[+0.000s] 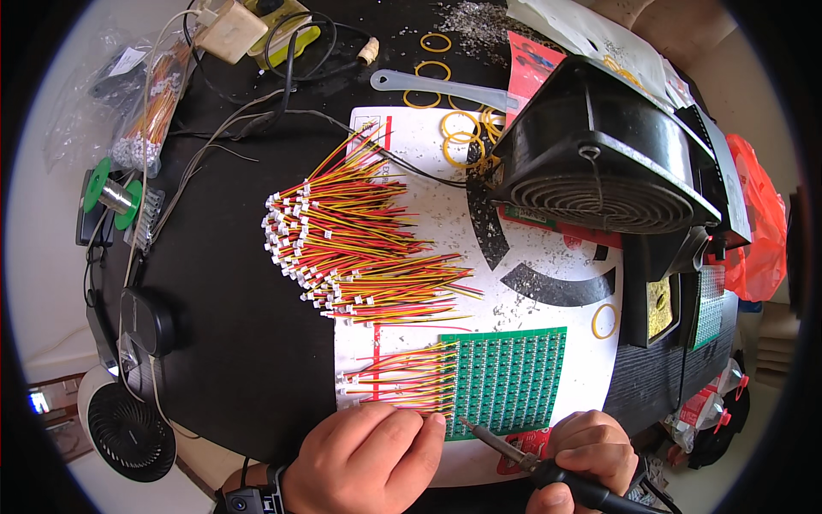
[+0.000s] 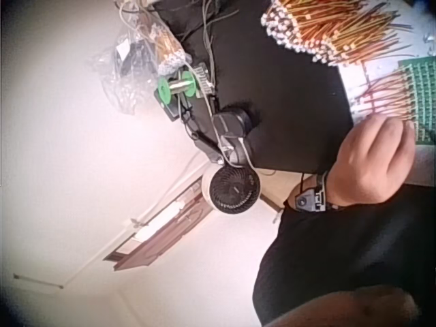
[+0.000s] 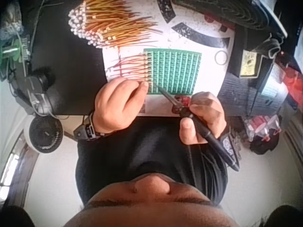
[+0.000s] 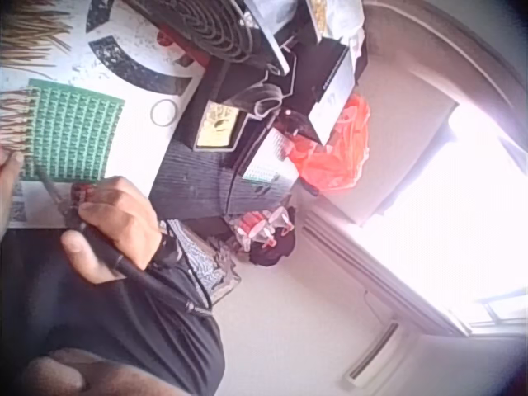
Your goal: Soldering wires onto a green printed circuit board.
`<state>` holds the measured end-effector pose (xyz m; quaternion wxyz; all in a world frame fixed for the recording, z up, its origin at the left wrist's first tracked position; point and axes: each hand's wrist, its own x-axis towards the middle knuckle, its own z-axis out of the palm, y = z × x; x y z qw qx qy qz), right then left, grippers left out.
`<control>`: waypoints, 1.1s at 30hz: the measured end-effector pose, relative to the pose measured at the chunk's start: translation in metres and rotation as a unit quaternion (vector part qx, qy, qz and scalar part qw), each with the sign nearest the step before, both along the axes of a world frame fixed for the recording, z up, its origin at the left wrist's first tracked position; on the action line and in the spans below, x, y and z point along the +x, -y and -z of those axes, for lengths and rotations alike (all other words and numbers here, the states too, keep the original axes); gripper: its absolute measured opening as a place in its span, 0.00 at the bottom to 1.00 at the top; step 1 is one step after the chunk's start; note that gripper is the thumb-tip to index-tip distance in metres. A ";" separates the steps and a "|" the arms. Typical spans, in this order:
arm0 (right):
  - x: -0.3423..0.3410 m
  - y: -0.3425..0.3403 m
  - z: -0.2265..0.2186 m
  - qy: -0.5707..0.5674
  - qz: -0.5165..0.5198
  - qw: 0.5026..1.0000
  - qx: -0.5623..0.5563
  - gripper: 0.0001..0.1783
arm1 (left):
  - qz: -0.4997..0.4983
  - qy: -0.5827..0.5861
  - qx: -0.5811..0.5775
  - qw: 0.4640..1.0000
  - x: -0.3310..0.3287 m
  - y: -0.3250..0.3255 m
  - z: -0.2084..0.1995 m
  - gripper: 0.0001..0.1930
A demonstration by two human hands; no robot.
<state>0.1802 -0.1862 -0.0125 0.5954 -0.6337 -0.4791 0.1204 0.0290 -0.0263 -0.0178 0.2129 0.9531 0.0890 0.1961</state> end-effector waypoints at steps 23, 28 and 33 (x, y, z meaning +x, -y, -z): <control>-0.005 -0.002 -0.004 0.015 0.019 0.999 -0.040 0.11 | 0.011 0.035 -0.011 0.999 0.001 0.001 0.002 0.03; -0.004 -0.004 -0.003 0.020 0.014 0.999 -0.041 0.11 | 0.009 0.027 -0.011 1.000 -0.001 0.000 0.003 0.04; -0.006 -0.004 -0.002 0.022 0.016 0.999 -0.040 0.11 | 0.015 0.032 -0.007 0.999 -0.001 0.000 0.003 0.04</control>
